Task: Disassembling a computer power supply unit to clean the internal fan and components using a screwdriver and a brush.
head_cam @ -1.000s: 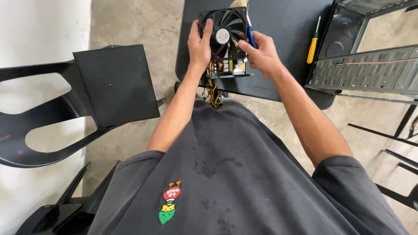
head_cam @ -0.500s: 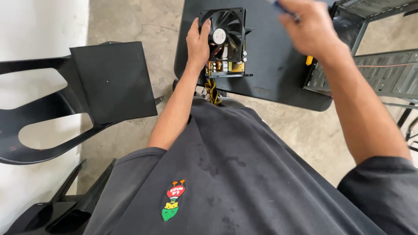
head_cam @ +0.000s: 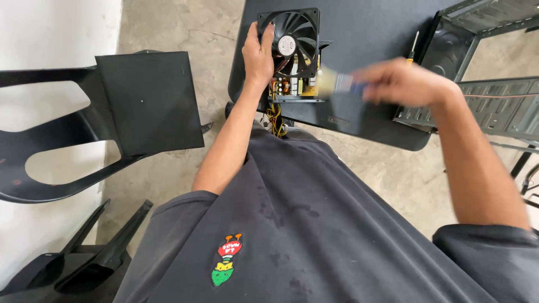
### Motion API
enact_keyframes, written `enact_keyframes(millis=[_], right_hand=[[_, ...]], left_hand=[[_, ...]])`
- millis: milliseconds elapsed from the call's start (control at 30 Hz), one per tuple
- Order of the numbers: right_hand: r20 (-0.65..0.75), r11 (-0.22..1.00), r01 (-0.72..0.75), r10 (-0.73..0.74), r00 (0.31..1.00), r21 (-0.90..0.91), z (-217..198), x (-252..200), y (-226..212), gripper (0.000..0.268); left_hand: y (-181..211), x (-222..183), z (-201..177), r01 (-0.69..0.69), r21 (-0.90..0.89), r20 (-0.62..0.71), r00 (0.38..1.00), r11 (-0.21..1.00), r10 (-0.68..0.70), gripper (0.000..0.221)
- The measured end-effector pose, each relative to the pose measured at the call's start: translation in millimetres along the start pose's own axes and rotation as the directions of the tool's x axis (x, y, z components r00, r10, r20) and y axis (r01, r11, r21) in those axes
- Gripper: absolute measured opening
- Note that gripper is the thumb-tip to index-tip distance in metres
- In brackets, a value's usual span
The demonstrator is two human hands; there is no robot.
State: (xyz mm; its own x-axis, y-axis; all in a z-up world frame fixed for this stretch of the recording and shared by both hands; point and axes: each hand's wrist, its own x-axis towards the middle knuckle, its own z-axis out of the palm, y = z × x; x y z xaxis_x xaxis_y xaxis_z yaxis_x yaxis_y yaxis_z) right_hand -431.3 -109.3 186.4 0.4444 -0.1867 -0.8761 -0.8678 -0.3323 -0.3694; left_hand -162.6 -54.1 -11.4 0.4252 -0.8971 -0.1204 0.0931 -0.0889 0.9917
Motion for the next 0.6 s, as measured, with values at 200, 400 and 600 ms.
enact_keyframes(millis=[200, 400, 600], right_hand=[[-0.764, 0.659, 0.563, 0.027, 0.645, 0.499, 22.9, 64.0, -25.4, 0.036], [-0.728, 0.358, 0.662, 0.084, 0.680, 0.659, 36.5, 81.6, -49.5, 0.025], [-0.738, 0.342, 0.682, 0.049, 0.673, 0.646, 32.7, 85.5, -38.9, 0.013]], left_hand=[[2.0, -7.6, 12.5, 0.109, -0.052, 0.134, 0.986, 0.993, -0.101, 0.077], [28.1, -11.1, -4.7, 0.066, -0.199, 0.220, 0.975, 0.978, -0.021, 0.061], [46.4, -4.2, -26.0, -0.018, -0.148, 0.345, 0.936, 0.989, 0.069, 0.042]])
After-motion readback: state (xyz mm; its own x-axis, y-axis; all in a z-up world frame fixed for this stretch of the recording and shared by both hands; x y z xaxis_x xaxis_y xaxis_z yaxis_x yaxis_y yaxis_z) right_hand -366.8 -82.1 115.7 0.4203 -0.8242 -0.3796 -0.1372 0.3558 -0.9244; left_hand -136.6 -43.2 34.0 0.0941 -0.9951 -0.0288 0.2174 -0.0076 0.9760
